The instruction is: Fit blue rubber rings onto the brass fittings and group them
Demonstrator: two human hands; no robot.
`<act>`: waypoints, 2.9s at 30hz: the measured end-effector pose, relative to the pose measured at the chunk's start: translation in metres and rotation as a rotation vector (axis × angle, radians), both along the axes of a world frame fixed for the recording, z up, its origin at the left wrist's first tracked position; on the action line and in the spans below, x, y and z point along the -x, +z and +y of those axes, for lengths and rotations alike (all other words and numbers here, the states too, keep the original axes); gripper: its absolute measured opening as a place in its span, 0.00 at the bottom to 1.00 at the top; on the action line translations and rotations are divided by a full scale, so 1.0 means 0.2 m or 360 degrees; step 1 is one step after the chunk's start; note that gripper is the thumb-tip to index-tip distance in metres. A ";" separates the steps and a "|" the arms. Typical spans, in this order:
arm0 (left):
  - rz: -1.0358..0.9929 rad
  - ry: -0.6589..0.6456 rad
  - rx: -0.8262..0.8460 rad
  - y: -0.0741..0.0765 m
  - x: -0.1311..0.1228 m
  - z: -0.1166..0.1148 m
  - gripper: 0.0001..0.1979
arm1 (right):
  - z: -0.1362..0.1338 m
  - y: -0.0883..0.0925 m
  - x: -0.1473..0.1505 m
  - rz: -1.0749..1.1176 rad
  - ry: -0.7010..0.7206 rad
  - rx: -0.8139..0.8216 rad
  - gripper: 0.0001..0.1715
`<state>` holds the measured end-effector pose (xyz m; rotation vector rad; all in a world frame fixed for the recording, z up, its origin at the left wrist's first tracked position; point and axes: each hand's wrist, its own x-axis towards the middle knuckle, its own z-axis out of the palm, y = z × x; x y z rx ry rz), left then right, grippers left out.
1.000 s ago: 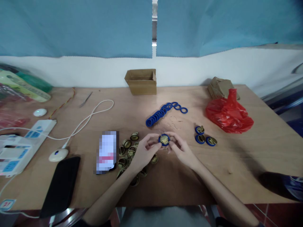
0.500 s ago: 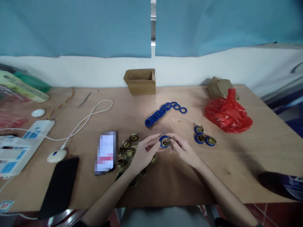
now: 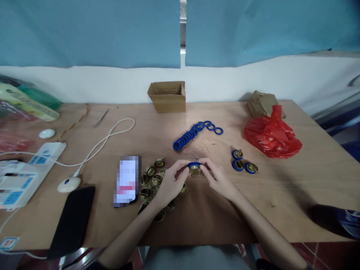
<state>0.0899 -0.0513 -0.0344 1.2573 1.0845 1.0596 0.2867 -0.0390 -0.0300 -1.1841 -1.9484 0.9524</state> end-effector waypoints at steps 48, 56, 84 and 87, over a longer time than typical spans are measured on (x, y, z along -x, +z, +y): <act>-0.0070 0.0234 -0.0107 0.00 -0.02 0.00 0.08 | 0.31 -0.24 -0.20 -0.0879 -0.0342 -0.0552 0.18; -0.0059 0.0257 -0.0150 -0.01 -0.03 0.00 0.08 | 0.31 -0.26 -0.19 -0.0652 -0.0368 -0.0513 0.13; 0.0033 0.0241 -0.0157 -0.02 -0.03 -0.01 0.10 | 0.30 -0.28 -0.07 -0.0872 -0.0623 -0.0415 0.11; 0.0043 0.0244 -0.0152 -0.03 -0.04 -0.01 0.10 | 0.30 -0.28 -0.08 -0.0965 -0.0666 -0.0384 0.11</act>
